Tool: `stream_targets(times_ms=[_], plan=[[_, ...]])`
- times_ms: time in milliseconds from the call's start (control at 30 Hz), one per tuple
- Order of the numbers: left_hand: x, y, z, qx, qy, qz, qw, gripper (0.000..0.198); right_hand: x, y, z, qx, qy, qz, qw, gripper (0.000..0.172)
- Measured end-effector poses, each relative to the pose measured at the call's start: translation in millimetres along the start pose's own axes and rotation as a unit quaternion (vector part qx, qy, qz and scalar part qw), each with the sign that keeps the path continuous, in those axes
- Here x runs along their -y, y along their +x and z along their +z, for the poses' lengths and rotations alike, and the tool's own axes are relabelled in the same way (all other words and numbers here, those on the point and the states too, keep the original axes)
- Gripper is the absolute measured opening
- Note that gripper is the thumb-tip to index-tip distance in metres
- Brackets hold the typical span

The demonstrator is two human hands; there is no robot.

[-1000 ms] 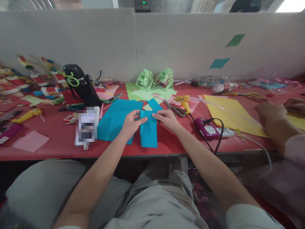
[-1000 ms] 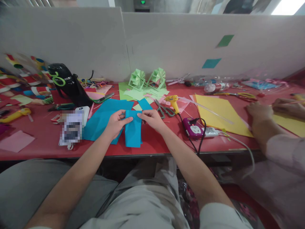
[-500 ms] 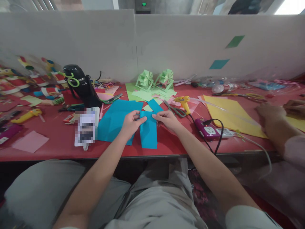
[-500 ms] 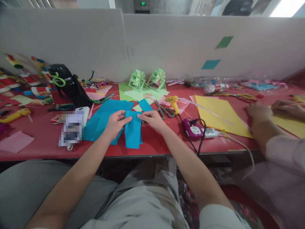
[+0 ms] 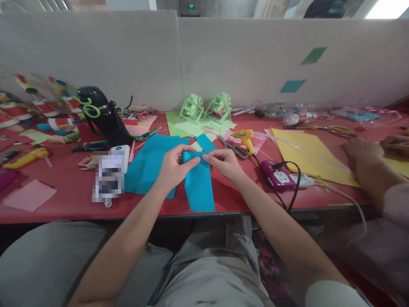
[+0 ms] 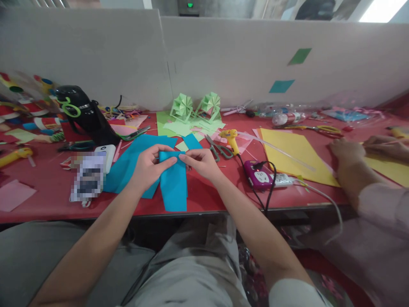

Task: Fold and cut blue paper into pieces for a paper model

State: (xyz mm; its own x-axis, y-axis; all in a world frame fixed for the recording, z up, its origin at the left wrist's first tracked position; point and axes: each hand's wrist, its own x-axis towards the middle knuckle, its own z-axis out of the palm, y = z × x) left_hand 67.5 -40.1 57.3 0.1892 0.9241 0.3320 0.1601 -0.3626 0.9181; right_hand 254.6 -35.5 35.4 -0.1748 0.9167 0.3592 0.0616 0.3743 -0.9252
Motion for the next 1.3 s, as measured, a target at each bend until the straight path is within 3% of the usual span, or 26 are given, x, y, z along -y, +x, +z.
stream_targets(times_ms=[267, 500, 933, 1300], plan=[[-7.0, -4.1, 1.7, 0.006, 0.004, 0.039, 0.999, 0.026, 10.8, -4.9, -0.4, -0.030, 0.014, -0.031, 0.999, 0.030], [-5.0, -5.0, 2.3, -0.007, 0.031, 0.065, 0.997, 0.024, 13.2, -5.4, 0.2, -0.018, 0.014, -0.028, 0.999, 0.032], [-5.4, -4.9, 2.3, -0.021, 0.021, 0.045, 0.999, 0.025, 13.0, -5.2, -0.6, -0.003, 0.013, -0.029, 0.999, 0.035], [-5.3, -3.1, -0.8, 0.000, 0.034, 0.040, 0.999, 0.027, 8.3, -3.4, -1.2, 0.023, 0.039, -0.013, 0.999, 0.033]])
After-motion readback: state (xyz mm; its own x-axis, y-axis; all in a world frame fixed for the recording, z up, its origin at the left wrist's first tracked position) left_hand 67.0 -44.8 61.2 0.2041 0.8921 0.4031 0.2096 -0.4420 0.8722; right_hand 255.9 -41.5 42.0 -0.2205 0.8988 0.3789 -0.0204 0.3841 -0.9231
